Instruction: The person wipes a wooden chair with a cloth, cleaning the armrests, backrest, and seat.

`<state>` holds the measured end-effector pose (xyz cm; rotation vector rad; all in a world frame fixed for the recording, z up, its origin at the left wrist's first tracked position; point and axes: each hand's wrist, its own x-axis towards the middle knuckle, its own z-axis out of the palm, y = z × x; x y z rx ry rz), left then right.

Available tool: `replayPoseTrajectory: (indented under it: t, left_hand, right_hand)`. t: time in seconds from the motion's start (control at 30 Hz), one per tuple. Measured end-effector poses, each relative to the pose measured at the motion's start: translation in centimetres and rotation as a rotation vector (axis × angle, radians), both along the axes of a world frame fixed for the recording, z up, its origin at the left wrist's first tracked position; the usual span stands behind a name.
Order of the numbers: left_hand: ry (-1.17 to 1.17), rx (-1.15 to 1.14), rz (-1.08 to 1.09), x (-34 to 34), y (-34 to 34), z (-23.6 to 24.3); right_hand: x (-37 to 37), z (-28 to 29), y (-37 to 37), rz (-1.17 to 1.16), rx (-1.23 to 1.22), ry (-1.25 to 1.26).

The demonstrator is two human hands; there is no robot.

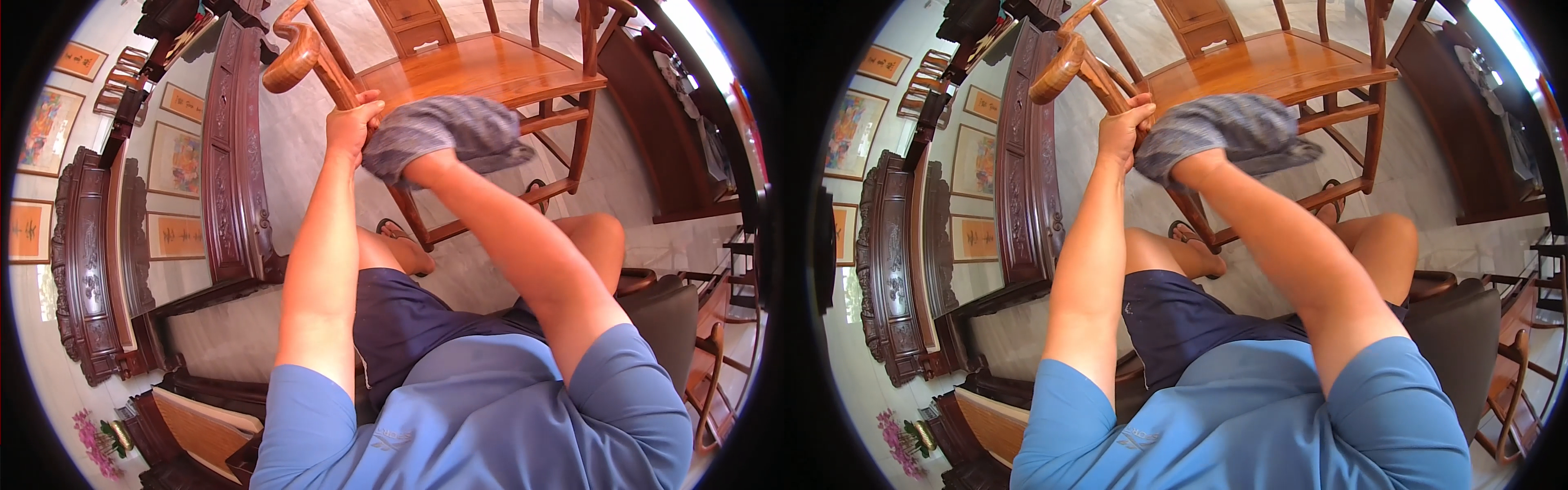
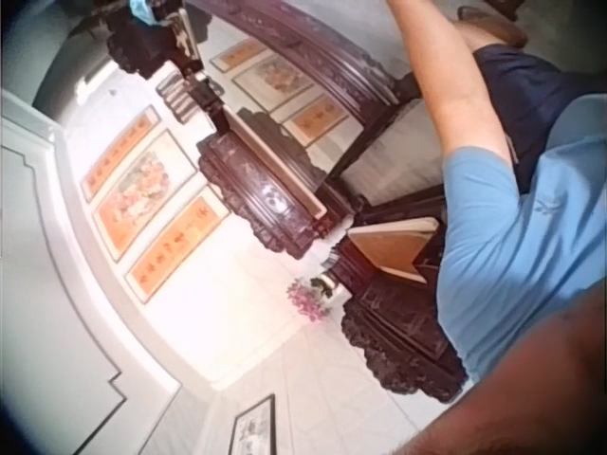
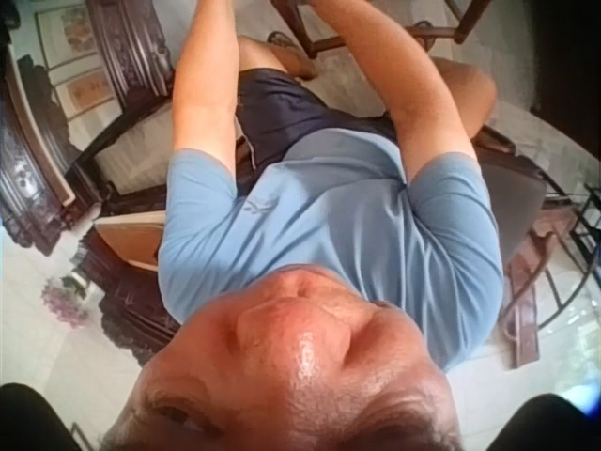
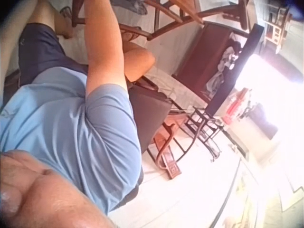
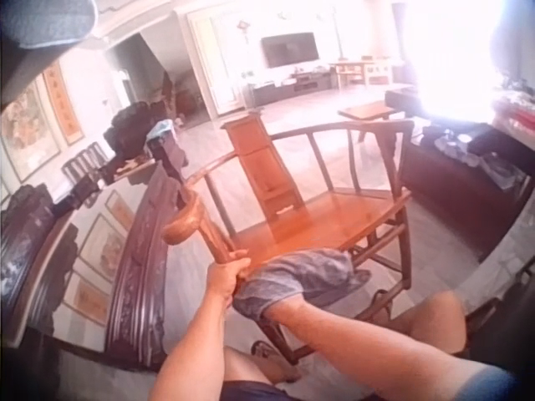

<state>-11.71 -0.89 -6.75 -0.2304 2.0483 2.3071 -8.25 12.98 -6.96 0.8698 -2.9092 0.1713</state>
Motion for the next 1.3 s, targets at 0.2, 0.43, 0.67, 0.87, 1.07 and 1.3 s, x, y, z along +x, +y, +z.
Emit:
replayPoseTrajectory:
  t: [0.2, 0.43, 0.67, 0.87, 1.07, 1.3]
  left_hand:
    - [0.024, -0.104, -0.131, 0.9, -1.9, 0.7]
    - [0.021, -0.013, -0.118, -0.3, 1.0, 1.3]
    - [0.019, -0.053, -0.059, 0.2, -1.1, 0.5]
    - [-0.025, -0.016, -0.188, -1.1, 0.5, 1.4]
    - [-0.003, -0.041, -0.087, 0.5, -1.5, 0.8]
    - [0.040, -0.053, -0.017, 0.9, -1.8, 0.0]
  right_hand:
    - [-0.1, 5.5, 5.5, 0.105, 0.182, -0.201]
    - [-6.6, -4.9, 25.1, -0.199, -0.064, 0.437]
    - [-2.4, 1.2, 11.7, -0.139, 0.239, 0.085]
    - [-0.7, -2.4, -0.8, -0.186, -0.105, 0.313]
    - [0.3, 2.2, 3.3, -0.081, -0.083, -0.012]
    - [-1.1, 6.6, 14.1, -0.388, 0.078, -0.218]
